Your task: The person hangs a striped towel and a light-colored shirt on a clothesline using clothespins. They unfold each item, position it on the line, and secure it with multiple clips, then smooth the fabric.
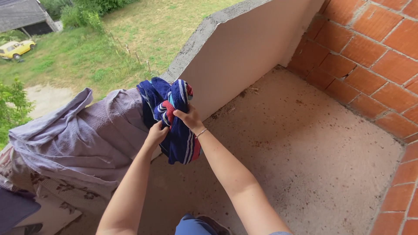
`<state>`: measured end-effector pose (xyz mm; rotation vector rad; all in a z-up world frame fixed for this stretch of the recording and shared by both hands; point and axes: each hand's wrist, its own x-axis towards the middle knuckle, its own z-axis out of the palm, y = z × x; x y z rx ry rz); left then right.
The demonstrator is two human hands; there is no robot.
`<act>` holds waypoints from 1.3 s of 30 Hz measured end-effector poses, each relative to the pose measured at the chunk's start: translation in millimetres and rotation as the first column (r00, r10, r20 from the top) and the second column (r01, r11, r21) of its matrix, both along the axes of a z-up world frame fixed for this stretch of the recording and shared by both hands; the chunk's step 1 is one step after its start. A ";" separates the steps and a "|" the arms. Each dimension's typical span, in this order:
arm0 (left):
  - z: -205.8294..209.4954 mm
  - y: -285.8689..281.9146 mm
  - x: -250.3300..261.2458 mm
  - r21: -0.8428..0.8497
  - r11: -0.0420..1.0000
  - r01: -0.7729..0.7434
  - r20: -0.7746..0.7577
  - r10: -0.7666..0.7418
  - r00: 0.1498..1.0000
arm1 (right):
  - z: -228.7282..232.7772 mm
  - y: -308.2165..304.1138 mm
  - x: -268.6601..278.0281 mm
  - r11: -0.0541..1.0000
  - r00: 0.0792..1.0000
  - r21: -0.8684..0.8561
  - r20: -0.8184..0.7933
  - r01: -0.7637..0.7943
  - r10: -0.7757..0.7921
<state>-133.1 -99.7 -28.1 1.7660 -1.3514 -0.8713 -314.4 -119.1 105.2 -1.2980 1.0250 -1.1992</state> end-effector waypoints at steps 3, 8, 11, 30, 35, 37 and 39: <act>16.8 -10.6 -6.4 -0.039 0.996 0.080 0.058 -0.078 0.995 | 1.3 -5.7 -13.7 0.999 0.999 -0.029 -0.022 0.034 -0.035; 2.3 -21.7 -6.8 -0.073 0.992 0.102 0.083 -0.096 0.992 | -8.3 -9.0 -22.9 0.995 0.998 -0.076 0.024 0.064 -0.062; 0.9 -20.7 -4.6 -0.082 0.991 0.101 0.063 -0.096 0.993 | -22.5 -15.8 -18.7 0.993 0.994 -0.088 0.082 0.074 -0.066; -52.8 -27.9 10.8 -0.230 0.973 0.002 0.003 -0.002 1.000 | -91.8 -41.1 13.6 0.979 0.996 -0.190 0.065 0.074 -0.063; -42.7 -1.1 -7.3 -0.185 0.982 0.032 -0.052 -0.043 0.998 | -91.7 -22.5 1.8 0.953 0.985 -0.255 0.092 0.165 -0.147; -31.2 0.0 -17.6 -0.218 0.974 0.066 -0.079 -0.085 0.993 | -80.3 -13.0 -9.1 0.945 0.978 -0.260 0.115 0.199 -0.174; -44.2 -19.1 -24.0 -0.321 0.937 0.139 -0.027 -0.156 0.987 | -81.3 -17.5 -24.4 0.917 0.962 -0.291 0.092 0.273 -0.257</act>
